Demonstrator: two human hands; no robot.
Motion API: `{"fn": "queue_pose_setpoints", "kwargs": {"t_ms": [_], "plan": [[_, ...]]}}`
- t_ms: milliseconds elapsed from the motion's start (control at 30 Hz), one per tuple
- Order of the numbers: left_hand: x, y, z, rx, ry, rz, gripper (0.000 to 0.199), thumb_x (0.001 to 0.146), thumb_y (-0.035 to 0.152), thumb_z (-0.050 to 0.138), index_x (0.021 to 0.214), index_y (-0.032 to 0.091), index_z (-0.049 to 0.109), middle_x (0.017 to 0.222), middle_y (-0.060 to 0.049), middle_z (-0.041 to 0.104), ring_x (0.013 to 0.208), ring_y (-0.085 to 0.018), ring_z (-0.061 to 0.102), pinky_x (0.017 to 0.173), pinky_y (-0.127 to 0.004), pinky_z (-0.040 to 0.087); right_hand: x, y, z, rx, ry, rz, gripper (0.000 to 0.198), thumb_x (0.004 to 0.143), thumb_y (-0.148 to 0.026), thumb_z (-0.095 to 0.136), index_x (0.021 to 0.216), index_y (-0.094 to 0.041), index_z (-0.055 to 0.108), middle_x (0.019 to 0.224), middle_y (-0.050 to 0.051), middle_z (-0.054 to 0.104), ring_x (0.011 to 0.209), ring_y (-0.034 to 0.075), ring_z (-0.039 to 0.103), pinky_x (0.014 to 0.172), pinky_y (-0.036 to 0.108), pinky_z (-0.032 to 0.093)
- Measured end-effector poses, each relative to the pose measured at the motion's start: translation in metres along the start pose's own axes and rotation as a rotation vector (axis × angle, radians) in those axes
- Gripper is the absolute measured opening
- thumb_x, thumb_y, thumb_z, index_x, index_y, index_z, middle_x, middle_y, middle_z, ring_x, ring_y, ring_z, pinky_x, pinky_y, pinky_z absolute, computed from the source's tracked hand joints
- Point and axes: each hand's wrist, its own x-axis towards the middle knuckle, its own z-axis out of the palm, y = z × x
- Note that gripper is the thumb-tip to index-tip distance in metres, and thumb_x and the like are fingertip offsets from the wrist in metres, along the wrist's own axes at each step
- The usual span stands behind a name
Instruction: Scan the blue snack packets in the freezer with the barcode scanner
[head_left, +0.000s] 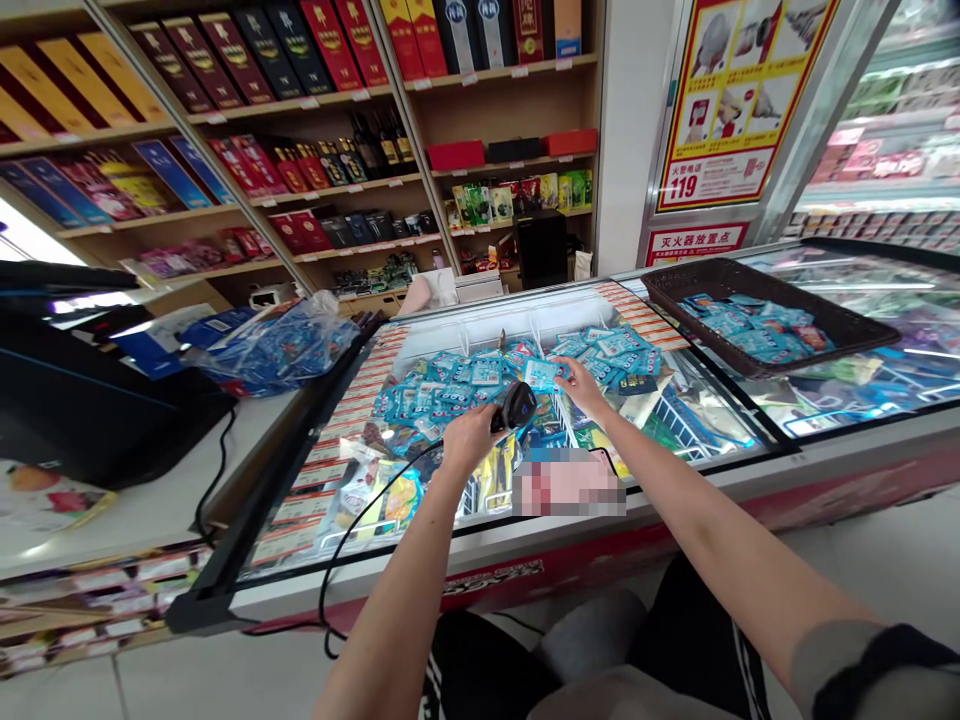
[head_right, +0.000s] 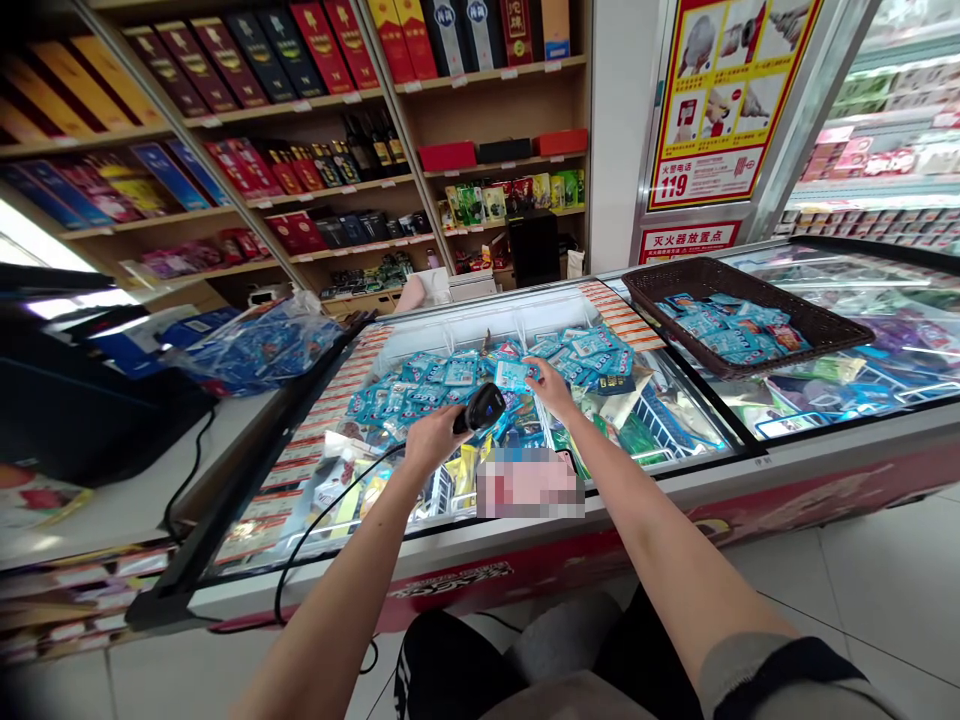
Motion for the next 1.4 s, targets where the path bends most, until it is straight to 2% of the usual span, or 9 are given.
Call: {"fn": "queue_pose_setpoints", "kwargs": {"t_ms": [233,333,467,600,733,833,1000,1167,1400], "plan": [[0.001,-0.001,-0.005,0.002,0.0,-0.028,0.039,0.078,0.042,0.053,0.114,0.027,0.054,0.108,-0.004,0.064,0.094,-0.021,0.061,0.069,-0.026,0.043,0.001,-0.003,0.001,-0.118,-0.005,0.0,0.041,0.081,-0.027,0.045,0.122,-0.022,0.048,0.108,0.003,0.06,0.067,0.013,0.052,0.067,0.028,0.044],[0.003,-0.006,-0.007,0.006,0.017,-0.043,0.037,0.079,0.042,0.052,0.113,0.027,0.054,0.108,-0.004,0.064,0.095,-0.021,0.06,0.069,-0.026,0.042,-0.001,-0.004,0.003,-0.258,0.023,-0.023,0.038,0.085,-0.027,0.042,0.121,-0.02,0.049,0.109,0.006,0.06,0.081,0.017,0.055,0.077,0.031,0.044],[0.011,-0.015,-0.007,-0.009,0.075,-0.067,0.036,0.08,0.043,0.051,0.112,0.027,0.054,0.107,-0.004,0.064,0.094,-0.021,0.06,0.068,-0.026,0.042,-0.001,-0.006,0.007,-0.487,0.123,0.008,0.034,0.086,-0.028,0.043,0.115,-0.017,0.058,0.111,0.011,0.055,0.107,0.024,0.045,0.093,0.037,0.036],[0.024,-0.026,-0.006,-0.009,0.094,-0.103,0.037,0.08,0.043,0.05,0.114,0.029,0.053,0.11,-0.004,0.063,0.094,-0.021,0.06,0.069,-0.027,0.042,-0.001,-0.015,0.008,-0.758,0.203,0.078,0.028,0.086,-0.032,0.047,0.105,-0.022,0.065,0.125,0.01,0.046,0.112,0.026,0.037,0.094,0.04,0.032],[0.038,-0.034,-0.005,-0.013,0.096,-0.155,0.037,0.081,0.046,0.048,0.112,0.028,0.054,0.108,-0.005,0.063,0.094,-0.022,0.06,0.069,-0.028,0.042,-0.004,-0.027,0.01,-0.841,0.086,-0.043,0.031,0.089,-0.036,0.044,0.114,-0.028,0.061,0.132,0.005,0.045,0.117,0.027,0.032,0.094,0.043,0.027],[0.047,-0.041,-0.003,-0.039,0.106,-0.228,0.04,0.081,0.049,0.047,0.113,0.027,0.054,0.109,-0.007,0.062,0.095,-0.024,0.059,0.069,-0.029,0.042,-0.004,-0.028,0.014,-0.89,-0.017,-0.104,0.03,0.088,-0.041,0.045,0.109,-0.031,0.064,0.128,0.004,0.051,0.118,0.028,0.032,0.095,0.046,0.024],[0.059,-0.048,0.002,-0.094,0.167,-0.332,0.041,0.081,0.049,0.045,0.115,0.027,0.054,0.111,-0.008,0.062,0.095,-0.025,0.059,0.069,-0.031,0.043,0.001,-0.021,0.022,-0.971,0.103,-0.011,0.029,0.091,-0.036,0.041,0.105,-0.029,0.065,0.127,0.005,0.052,0.116,0.027,0.035,0.095,0.048,0.022],[0.066,-0.052,0.004,-0.156,0.209,-0.427,0.041,0.081,0.051,0.044,0.114,0.028,0.054,0.114,-0.007,0.062,0.095,-0.025,0.06,0.068,-0.031,0.043,0.002,-0.02,0.024,-0.942,0.122,-0.072,0.033,0.091,-0.039,0.039,0.112,-0.027,0.062,0.13,0.006,0.051,0.122,0.026,0.033,0.099,0.047,0.02],[0.069,-0.067,0.007,-0.137,0.277,-0.401,0.042,0.081,0.053,0.043,0.113,0.028,0.055,0.109,-0.007,0.064,0.088,-0.025,0.061,0.064,-0.03,0.042,0.023,-0.017,0.037,-0.862,-0.12,-0.318,0.039,0.093,-0.039,0.035,0.126,-0.028,0.052,0.133,0.003,0.05,0.126,0.023,0.035,0.107,0.048,0.012]]}}
